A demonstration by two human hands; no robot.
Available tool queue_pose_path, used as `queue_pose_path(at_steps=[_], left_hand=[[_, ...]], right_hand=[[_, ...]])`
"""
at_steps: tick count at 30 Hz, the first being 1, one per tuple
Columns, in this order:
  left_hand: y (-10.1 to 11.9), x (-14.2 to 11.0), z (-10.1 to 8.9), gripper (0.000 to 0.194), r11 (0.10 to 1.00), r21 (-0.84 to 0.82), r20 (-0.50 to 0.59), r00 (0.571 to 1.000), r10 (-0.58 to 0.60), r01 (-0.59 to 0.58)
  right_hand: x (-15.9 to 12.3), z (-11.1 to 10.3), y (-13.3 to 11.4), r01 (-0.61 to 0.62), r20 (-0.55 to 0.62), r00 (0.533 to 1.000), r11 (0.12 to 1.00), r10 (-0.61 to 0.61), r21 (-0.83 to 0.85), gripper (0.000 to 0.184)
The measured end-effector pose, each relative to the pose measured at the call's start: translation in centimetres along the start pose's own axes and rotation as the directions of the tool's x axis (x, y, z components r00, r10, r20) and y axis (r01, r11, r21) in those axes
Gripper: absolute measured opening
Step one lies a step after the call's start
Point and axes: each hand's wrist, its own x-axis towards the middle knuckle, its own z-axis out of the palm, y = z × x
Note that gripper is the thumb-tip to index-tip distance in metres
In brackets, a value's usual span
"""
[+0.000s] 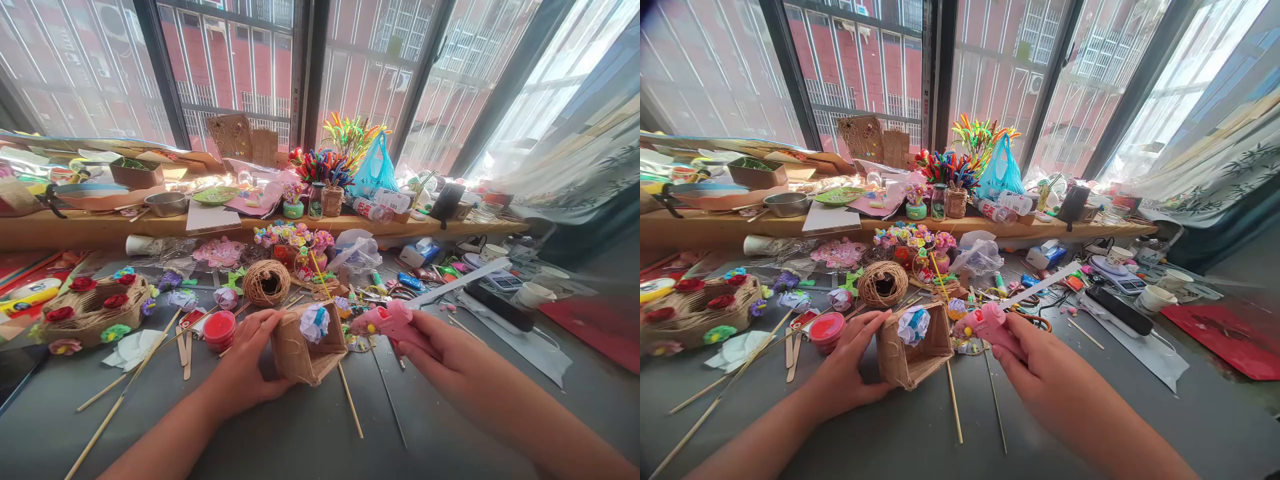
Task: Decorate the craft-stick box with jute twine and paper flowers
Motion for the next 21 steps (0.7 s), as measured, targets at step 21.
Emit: queue_pose_path(at_steps=[21], left_hand=[[-1.7,0.4,-1.6,0.085,0.843,-0.511,0.226,0.972,-0.056,0.168]], right_hand=[[2.0,3.2,-1.3,0.272,0.085,0.958,0.961,-0.275,0.044,0.024]])
